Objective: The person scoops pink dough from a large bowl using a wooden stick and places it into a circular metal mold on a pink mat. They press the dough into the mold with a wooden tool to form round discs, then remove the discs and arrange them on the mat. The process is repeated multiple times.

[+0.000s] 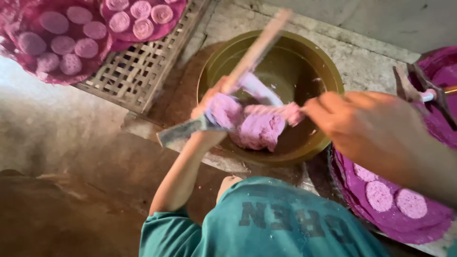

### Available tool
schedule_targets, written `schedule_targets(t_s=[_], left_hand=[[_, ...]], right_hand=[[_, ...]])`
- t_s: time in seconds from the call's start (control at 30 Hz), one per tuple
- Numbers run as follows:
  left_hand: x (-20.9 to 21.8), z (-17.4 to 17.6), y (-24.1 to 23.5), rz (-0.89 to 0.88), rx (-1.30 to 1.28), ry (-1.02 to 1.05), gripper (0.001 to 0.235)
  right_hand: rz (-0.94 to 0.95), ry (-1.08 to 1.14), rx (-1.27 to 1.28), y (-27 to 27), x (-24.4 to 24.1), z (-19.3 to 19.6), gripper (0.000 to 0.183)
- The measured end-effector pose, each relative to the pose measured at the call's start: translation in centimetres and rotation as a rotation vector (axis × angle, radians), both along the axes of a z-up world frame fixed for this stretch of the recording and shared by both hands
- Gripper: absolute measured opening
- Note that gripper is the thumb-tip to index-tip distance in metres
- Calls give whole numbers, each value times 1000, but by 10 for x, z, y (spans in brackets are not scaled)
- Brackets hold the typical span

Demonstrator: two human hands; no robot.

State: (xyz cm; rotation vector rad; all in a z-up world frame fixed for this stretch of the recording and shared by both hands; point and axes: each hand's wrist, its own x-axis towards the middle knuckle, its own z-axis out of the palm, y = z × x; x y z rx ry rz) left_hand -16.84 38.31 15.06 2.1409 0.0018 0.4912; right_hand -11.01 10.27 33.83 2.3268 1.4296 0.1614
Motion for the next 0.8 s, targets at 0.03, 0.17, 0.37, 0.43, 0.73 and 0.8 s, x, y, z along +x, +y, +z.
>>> schedule_targets(t_s=[0.03,0.17,0.37,0.43,0.73,0.8], left_hand=[[-3,-4,-3,-58,-17,11,77],[7,-19,-23,-128,17,95,62],[4,-16,-20,-20,266,201,74],[2,-11,-6,165,226,639,92],[4,-14,-4,-25,236,411,97],[1,-19,-15,-62,279,121,47]], right_hand=[[54,10,21,5,0,-7,14],[338,-219,-58,48,-3,-30,9],[211,37,-75,75,-25,5,14],[58,101,-112,50,-19,18,16],[135,60,-13,59,-8,-32,9],[176,-76,-74,85,-28,-42,8]])
